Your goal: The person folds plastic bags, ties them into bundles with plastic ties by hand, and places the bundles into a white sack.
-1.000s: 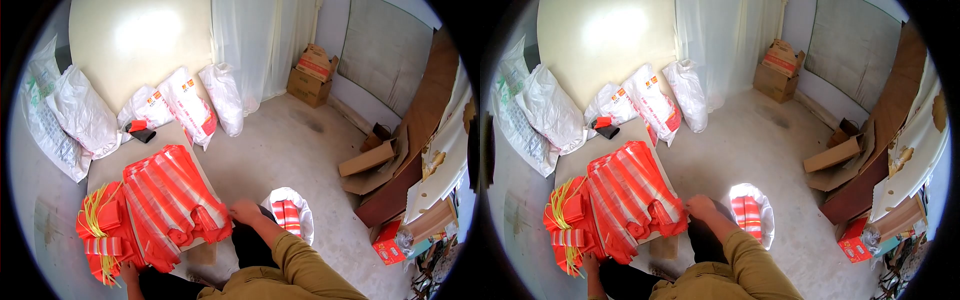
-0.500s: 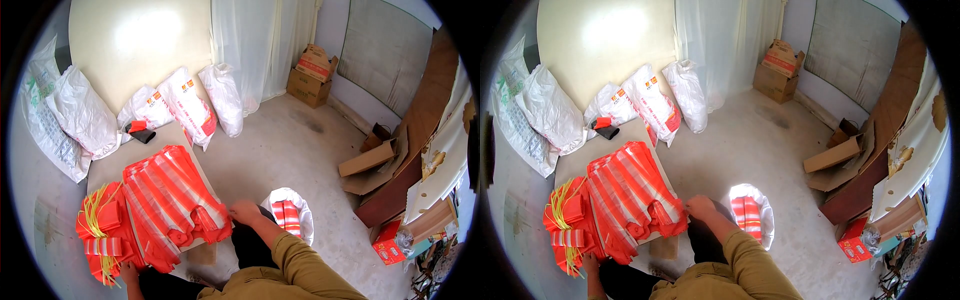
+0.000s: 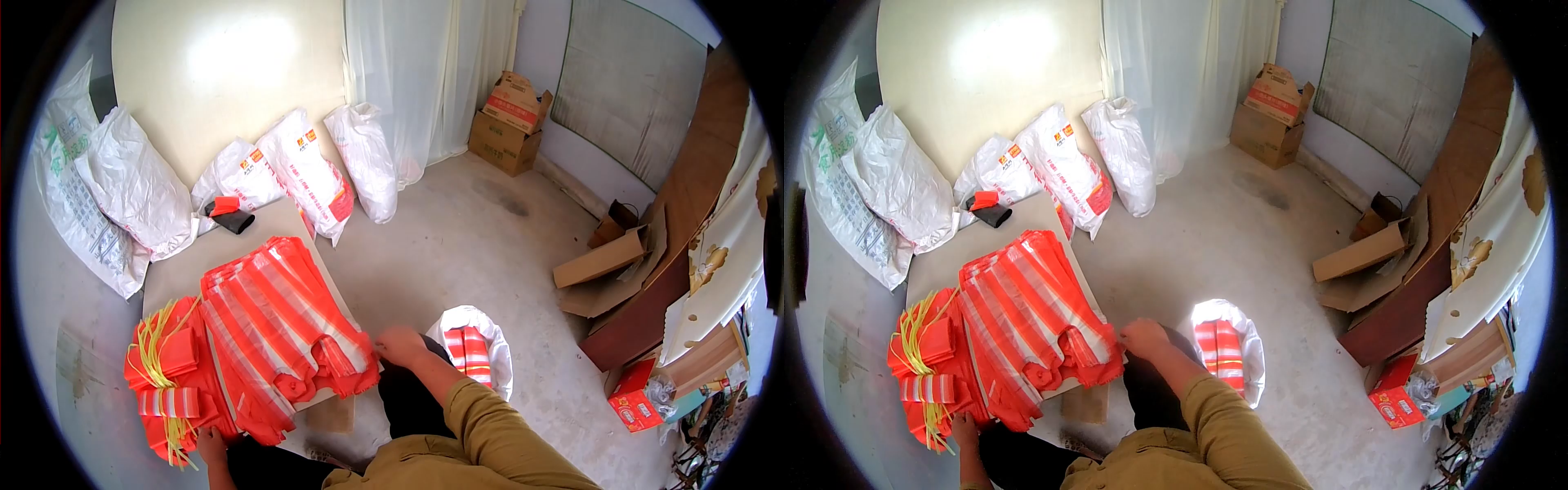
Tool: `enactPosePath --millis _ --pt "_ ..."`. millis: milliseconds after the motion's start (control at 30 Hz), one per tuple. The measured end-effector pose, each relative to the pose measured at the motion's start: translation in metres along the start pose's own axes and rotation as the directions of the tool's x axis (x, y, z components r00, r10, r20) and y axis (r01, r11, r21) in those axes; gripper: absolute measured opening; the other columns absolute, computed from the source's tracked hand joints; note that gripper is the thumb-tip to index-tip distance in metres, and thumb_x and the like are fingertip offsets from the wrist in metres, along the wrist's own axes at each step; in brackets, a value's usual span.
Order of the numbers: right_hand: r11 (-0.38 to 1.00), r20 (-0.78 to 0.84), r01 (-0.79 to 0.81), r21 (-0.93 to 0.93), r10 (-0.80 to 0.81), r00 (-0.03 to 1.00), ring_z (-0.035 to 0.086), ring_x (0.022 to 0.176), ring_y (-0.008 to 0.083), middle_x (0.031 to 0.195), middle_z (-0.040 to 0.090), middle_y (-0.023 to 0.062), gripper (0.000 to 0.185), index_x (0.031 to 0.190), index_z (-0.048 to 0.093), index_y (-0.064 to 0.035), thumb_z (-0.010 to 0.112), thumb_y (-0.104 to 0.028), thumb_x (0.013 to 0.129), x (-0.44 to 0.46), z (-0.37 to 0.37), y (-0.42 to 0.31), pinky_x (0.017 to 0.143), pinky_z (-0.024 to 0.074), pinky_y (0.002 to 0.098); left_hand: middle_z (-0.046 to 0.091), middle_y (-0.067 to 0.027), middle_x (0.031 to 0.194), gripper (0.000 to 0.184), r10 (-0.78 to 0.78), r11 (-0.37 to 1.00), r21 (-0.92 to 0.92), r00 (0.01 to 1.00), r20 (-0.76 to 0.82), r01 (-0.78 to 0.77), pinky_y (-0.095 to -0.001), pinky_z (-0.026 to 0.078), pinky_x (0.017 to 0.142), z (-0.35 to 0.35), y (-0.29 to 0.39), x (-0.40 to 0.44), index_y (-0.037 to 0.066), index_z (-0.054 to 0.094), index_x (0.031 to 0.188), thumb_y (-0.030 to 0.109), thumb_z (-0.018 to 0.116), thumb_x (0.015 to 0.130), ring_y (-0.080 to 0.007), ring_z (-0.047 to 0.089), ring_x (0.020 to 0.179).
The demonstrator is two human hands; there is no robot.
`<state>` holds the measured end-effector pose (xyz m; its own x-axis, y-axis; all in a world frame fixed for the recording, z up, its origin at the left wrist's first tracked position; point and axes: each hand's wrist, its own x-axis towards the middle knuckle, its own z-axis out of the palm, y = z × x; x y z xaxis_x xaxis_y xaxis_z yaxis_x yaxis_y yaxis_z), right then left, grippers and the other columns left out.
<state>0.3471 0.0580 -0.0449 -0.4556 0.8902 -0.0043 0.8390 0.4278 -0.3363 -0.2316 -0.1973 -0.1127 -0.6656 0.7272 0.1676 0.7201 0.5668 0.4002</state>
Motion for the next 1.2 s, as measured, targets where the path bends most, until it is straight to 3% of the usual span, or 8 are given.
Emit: enactPosePath --millis 100,200,300,700,800,900,1000,1200 --pt "1.000 0.062 -0.026 -0.014 0.027 0.998 0.067 0.110 0.0327 0.109 0.074 0.0090 0.027 0.101 0.078 -0.0145 0.061 -0.034 0.095 -0.002 -0.004 -0.003 0.097 0.0532 0.0469 0.069 -0.0232 0.083 0.034 -0.009 1.000 -0.002 1.000 -0.009 0.009 -0.0515 0.054 0.073 -0.008 0.014 -0.005 -0.003 0.064 0.086 0.029 0.062 0.097 -0.0432 0.068 0.079" --pt "0.999 0.092 -0.042 -0.024 0.045 0.995 0.066 0.111 0.0319 0.111 0.074 0.0084 0.027 0.104 0.078 -0.0149 0.061 -0.034 0.095 -0.003 -0.010 -0.006 0.098 0.0524 0.0467 0.069 -0.0232 0.082 0.034 -0.031 0.999 -0.023 0.999 0.020 0.031 -0.0516 0.054 0.072 -0.009 0.014 -0.005 -0.003 0.064 0.086 0.029 0.062 0.097 -0.0433 0.068 0.078" --pt "1.000 -0.032 0.019 0.010 -0.018 0.999 0.069 0.101 0.0381 0.102 0.074 0.0145 0.027 0.097 0.078 -0.0132 0.063 -0.035 0.092 -0.002 0.003 0.003 0.087 0.0550 0.0514 0.069 -0.0233 0.082 0.034 -0.028 0.999 -0.017 0.999 0.032 0.029 -0.0517 0.054 0.072 0.003 -0.004 0.003 -0.003 0.063 0.085 0.029 0.062 0.097 -0.0436 0.068 0.077" --pt "1.000 0.005 -0.009 0.025 0.009 1.000 0.069 0.099 0.0387 0.100 0.074 0.0155 0.027 0.095 0.078 -0.0128 0.063 -0.035 0.092 -0.002 -0.004 -0.002 0.086 0.0550 0.0521 0.069 -0.0241 0.082 0.037 -0.047 0.998 -0.029 0.998 0.039 0.048 -0.0510 0.054 0.072 0.013 -0.019 0.007 -0.004 0.066 0.083 0.030 0.062 0.097 -0.0426 0.068 0.077" --pt "0.999 0.092 -0.039 -0.021 0.041 0.995 0.067 0.109 0.0336 0.109 0.075 0.0107 0.028 0.102 0.078 -0.0147 0.060 -0.035 0.095 -0.003 -0.010 -0.007 0.097 0.0534 0.0474 0.069 -0.0229 0.080 0.036 -0.021 0.999 -0.025 1.000 0.012 0.022 -0.0502 0.054 0.071 0.001 -0.001 0.000 -0.003 0.067 0.083 0.030 0.062 0.097 -0.0413 0.069 0.075" --pt "0.999 0.083 -0.044 -0.016 0.045 0.996 0.067 0.110 0.0331 0.109 0.075 0.0099 0.028 0.102 0.078 -0.0145 0.061 -0.035 0.095 -0.003 -0.010 -0.007 0.097 0.0534 0.0473 0.069 -0.0218 0.078 0.035 -0.048 0.996 -0.072 0.998 0.026 0.050 -0.0497 0.054 0.070 -0.009 0.014 -0.004 -0.003 0.068 0.083 0.029 0.062 0.097 -0.0402 0.069 0.074" --pt "1.000 -0.017 0.026 -0.005 -0.026 1.000 0.069 0.099 0.0383 0.101 0.074 0.0150 0.028 0.097 0.077 -0.0127 0.063 -0.036 0.092 -0.001 0.002 0.001 0.086 0.0549 0.0515 0.069 -0.0214 0.078 0.035 -0.046 0.997 -0.061 0.999 0.027 0.048 -0.0496 0.054 0.070 -0.003 0.006 -0.001 -0.002 0.068 0.083 0.029 0.062 0.097 -0.0397 0.069 0.073" --pt "1.000 -0.026 0.028 0.003 -0.028 0.999 0.069 0.099 0.0383 0.100 0.074 0.0145 0.027 0.097 0.077 -0.0131 0.063 -0.035 0.092 -0.002 0.003 0.003 0.087 0.0552 0.0512 0.069 -0.0218 0.078 0.034 -0.060 0.996 -0.057 0.997 0.047 0.063 -0.0500 0.054 0.071 0.004 -0.005 0.003 -0.002 0.069 0.084 0.029 0.062 0.097 -0.0405 0.069 0.074"
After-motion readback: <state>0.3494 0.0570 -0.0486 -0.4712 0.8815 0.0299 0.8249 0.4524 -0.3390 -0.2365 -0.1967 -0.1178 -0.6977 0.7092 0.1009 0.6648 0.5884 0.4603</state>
